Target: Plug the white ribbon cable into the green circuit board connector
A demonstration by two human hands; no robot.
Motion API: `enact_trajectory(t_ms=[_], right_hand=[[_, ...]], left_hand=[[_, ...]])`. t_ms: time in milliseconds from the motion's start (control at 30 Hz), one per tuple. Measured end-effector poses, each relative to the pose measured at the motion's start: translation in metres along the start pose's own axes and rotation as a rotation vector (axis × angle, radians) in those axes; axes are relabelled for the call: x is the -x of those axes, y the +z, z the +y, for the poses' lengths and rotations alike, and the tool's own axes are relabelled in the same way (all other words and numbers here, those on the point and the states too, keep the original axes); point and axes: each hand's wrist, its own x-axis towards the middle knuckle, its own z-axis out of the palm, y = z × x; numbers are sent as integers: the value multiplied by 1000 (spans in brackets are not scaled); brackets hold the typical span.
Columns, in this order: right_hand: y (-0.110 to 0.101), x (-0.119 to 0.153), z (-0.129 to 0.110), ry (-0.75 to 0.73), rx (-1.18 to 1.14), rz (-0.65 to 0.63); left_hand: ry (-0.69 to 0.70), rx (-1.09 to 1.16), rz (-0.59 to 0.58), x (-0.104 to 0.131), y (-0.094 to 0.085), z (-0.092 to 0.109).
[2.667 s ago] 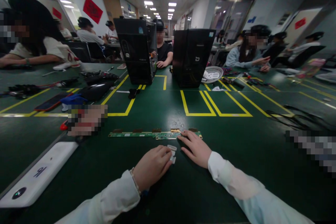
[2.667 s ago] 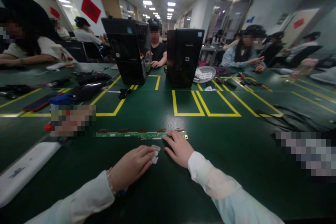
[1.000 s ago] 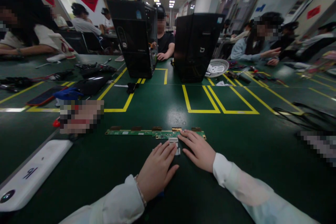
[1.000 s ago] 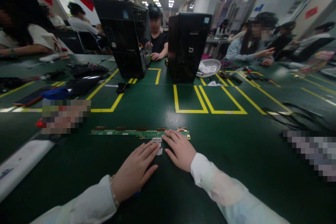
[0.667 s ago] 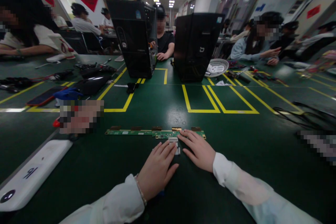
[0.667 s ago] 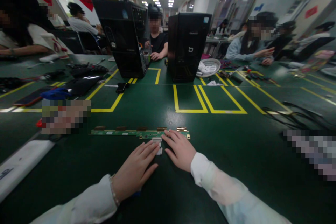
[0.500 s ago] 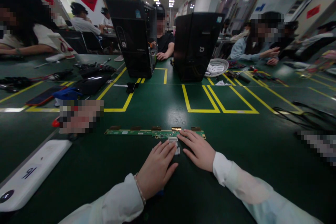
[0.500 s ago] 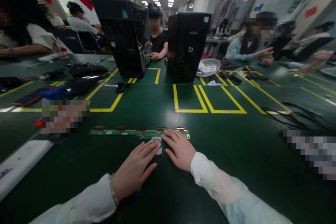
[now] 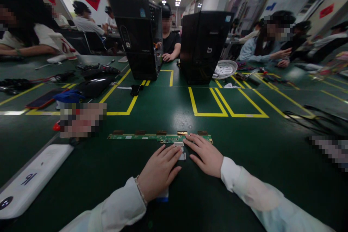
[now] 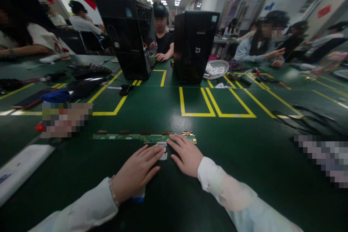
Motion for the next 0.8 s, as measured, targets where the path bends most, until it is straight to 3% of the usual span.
enact_trajectory(t_ms=[367, 800], right_hand=[[2, 1, 1, 2, 5, 7], [5, 1, 4, -19, 39, 9]], left_hand=[[22, 16, 61, 0, 5, 0], [28, 122, 127, -1, -6, -7]])
